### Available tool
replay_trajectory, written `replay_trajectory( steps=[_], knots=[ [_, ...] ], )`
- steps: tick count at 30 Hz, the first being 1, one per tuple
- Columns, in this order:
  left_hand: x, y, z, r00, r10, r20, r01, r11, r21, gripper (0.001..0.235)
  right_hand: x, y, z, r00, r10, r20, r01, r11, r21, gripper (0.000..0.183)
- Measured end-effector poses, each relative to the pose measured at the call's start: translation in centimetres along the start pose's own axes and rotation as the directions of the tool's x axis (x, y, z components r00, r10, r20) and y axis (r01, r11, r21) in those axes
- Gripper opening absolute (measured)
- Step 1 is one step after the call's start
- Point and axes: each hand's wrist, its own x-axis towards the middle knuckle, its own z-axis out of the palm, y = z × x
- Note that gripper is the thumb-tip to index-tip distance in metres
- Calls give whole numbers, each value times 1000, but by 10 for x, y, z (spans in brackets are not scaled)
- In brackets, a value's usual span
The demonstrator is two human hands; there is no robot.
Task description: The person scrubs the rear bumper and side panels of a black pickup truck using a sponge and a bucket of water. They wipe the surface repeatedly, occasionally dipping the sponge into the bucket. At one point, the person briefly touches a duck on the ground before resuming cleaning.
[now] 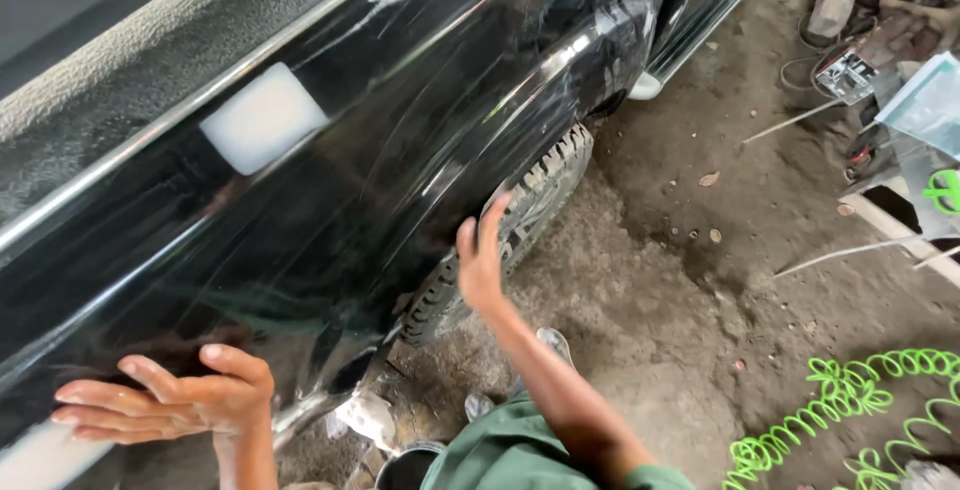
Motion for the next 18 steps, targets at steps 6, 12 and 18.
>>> replay_trajectory(
  steps=[6,12,18],
  knots=[
    [2,-1,-1,1000,0,22,-1,999,34,70,101,9,-45,925,357,129,-379,851,364,81],
    [2,-2,2,999,29,22,-31,997,68,70,32,-12,-35,869,471,152,-492,787,372,83],
    [7,7,1,997,-34,-76,31,999,-34,66,118,58,-78,729,677,95,-543,489,683,58]
  ],
)
